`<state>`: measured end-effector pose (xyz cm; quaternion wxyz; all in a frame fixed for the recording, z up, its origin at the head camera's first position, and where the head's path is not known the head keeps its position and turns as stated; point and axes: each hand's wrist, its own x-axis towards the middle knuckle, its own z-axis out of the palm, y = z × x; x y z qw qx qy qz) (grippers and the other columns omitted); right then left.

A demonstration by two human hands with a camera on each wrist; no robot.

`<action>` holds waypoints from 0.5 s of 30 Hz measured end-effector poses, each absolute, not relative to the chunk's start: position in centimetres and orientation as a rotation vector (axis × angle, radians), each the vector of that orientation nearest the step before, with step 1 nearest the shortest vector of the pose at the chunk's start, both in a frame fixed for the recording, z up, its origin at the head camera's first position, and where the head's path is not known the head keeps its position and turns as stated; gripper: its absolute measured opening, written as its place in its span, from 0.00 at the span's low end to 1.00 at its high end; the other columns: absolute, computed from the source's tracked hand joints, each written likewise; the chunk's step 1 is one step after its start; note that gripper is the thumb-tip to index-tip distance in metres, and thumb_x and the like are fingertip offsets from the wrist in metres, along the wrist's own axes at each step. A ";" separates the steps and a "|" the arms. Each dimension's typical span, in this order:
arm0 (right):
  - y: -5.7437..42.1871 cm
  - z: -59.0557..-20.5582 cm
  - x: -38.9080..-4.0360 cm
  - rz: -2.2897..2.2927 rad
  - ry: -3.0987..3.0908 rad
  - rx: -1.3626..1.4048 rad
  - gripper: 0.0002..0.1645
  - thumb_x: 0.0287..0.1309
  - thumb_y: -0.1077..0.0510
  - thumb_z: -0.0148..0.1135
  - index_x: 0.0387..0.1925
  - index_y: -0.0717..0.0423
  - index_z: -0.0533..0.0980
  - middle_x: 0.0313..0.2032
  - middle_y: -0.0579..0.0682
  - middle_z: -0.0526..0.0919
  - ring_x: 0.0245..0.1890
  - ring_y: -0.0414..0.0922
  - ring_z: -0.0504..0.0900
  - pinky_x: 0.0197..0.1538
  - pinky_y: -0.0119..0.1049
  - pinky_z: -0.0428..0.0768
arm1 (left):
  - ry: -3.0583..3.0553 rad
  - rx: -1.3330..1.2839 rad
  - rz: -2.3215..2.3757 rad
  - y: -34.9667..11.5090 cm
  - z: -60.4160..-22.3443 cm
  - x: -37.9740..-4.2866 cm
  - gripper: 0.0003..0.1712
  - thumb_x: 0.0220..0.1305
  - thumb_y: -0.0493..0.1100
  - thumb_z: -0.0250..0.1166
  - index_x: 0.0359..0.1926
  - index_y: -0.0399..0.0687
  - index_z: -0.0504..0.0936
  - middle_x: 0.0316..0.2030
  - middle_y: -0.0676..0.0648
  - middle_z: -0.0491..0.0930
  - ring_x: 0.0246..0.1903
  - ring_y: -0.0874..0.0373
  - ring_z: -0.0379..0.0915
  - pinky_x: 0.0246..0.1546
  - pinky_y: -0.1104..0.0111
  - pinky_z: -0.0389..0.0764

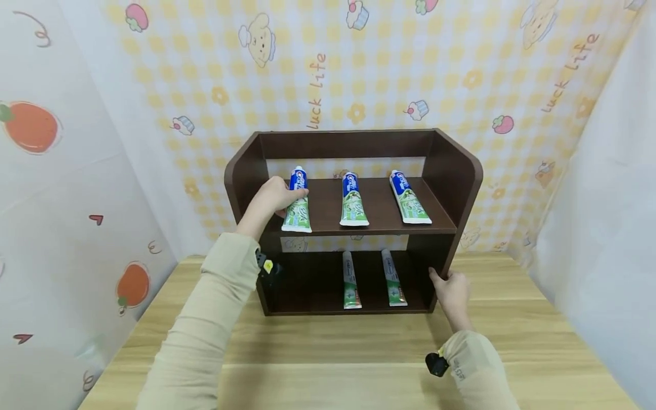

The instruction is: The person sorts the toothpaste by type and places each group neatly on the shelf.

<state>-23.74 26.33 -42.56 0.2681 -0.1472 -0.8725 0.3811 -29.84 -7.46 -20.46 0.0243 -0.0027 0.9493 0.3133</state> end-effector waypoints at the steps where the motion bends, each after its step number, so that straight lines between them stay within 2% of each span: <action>1: 26.2 -42.6 -23.7 1.035 -2.356 -0.394 0.23 0.52 0.56 0.62 0.10 0.67 0.73 0.02 0.42 0.65 0.06 0.36 0.59 0.11 0.29 0.58 | 2.946 -0.033 0.961 -7.4 -20.5 -30.2 0.28 0.61 0.56 0.57 0.48 0.33 0.71 0.38 0.41 0.76 0.23 0.58 0.75 0.28 0.69 0.82; 6: 25.6 -42.8 -23.3 1.098 -2.371 -0.395 0.22 0.53 0.56 0.61 0.12 0.68 0.74 0.03 0.41 0.64 0.06 0.36 0.59 0.11 0.29 0.58 | 3.034 -0.072 0.814 -7.5 -21.3 -31.1 0.28 0.61 0.58 0.56 0.45 0.34 0.73 0.35 0.42 0.76 0.27 0.56 0.73 0.23 0.72 0.77; 10: 25.5 -42.9 -23.0 1.121 -2.386 -0.405 0.22 0.54 0.55 0.61 0.11 0.66 0.73 0.03 0.40 0.63 0.06 0.36 0.59 0.11 0.28 0.58 | 3.109 -0.044 0.736 -7.7 -21.9 -31.2 0.27 0.61 0.60 0.55 0.33 0.37 0.76 0.27 0.45 0.73 0.26 0.55 0.69 0.22 0.71 0.69; 15: 26.0 -42.4 -23.0 1.085 -2.367 -0.400 0.22 0.53 0.56 0.62 0.11 0.66 0.73 0.03 0.38 0.62 0.07 0.37 0.59 0.11 0.29 0.58 | 3.183 0.021 0.768 -7.8 -22.1 -30.7 0.27 0.62 0.61 0.53 0.19 0.44 0.68 0.17 0.49 0.65 0.21 0.56 0.64 0.20 0.70 0.64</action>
